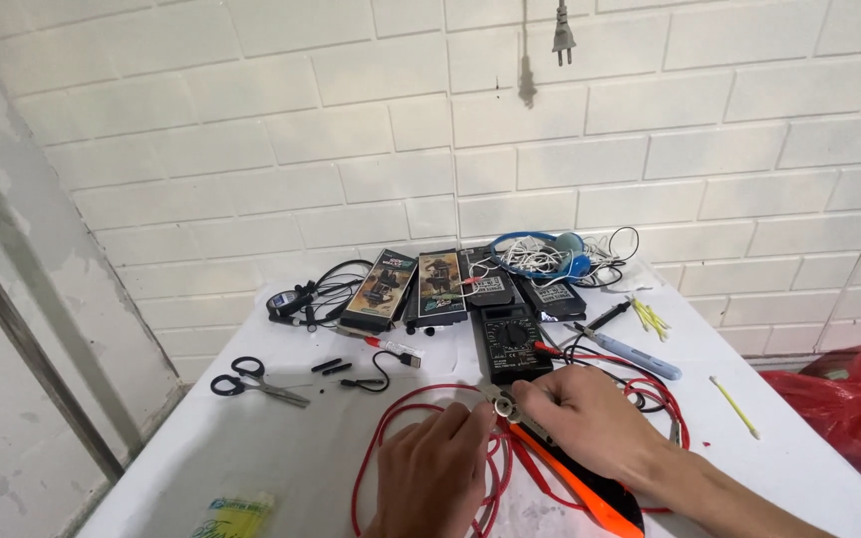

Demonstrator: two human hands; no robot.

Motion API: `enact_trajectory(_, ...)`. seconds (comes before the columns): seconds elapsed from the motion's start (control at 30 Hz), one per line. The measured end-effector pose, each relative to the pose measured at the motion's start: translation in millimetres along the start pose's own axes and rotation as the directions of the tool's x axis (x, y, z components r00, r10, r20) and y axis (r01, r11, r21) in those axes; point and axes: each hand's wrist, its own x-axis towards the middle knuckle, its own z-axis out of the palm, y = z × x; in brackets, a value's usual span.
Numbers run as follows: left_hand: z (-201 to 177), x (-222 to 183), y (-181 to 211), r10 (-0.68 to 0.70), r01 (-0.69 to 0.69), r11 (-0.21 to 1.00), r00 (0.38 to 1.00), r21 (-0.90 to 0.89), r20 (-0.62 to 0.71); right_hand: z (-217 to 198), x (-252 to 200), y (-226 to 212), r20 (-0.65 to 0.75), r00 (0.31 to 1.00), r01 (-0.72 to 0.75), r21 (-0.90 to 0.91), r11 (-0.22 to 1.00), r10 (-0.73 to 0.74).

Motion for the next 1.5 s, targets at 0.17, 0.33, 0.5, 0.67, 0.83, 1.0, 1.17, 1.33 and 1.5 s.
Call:
enact_trajectory(0.17, -1, 1, 1, -0.019, 0.019, 1.0, 1.0, -0.018, -0.001, -3, -2, -3, -0.01, 0.999, -0.041, 0.039, 0.998, 0.041)
enact_trajectory(0.33, -3, 0, -1, -0.019, 0.01, 0.998, 0.989, -0.058, -0.145, -33, 16, -1, -0.118, 0.969, -0.176, 0.277, 0.945, 0.216)
enact_trajectory(0.5, -4, 3, 5, -0.167, 0.136, 0.956, 0.98, -0.26, -0.104, -85, 28, 30, -0.312, 0.941, -0.091, 0.143, 0.986, 0.132)
enact_trajectory(0.67, -1, 9, 14, -0.341, 0.343, 0.88, 0.938, -0.33, 0.065, -80, 47, 67, -0.239, 0.971, -0.022, -0.057, 0.998, 0.008)
enact_trajectory(0.83, -3, 9, 16, -0.264, 0.234, 0.886, 0.964, -0.4, -0.022, -28, 91, 11, 0.021, 0.972, 0.234, -0.225, 0.946, -0.235)
enact_trajectory(1.0, 1, 4, 8, -0.306, 0.294, 0.881, 0.952, -0.37, 0.026, 31, 150, -25, 0.073, 0.997, 0.024, -0.505, 0.863, 0.015)
enact_trajectory(1.17, 4, 1, 6, -0.245, 0.186, 0.915, 0.961, -0.357, -0.127, 1, 129, -39, 0.101, 0.995, 0.048, -0.632, 0.773, 0.021)
enact_trajectory(1.33, 6, 4, 5, -0.276, 0.245, 0.896, 0.961, -0.371, -0.032, -69, 69, -24, 0.453, 0.882, 0.404, -0.581, 0.706, -0.131)
enact_trajectory(1.5, 7, 4, 2, -0.273, 0.27, 0.914, 0.961, -0.302, 0.035, -61, 39, -11, 0.545, 0.839, 0.376, -0.579, 0.723, 0.001)
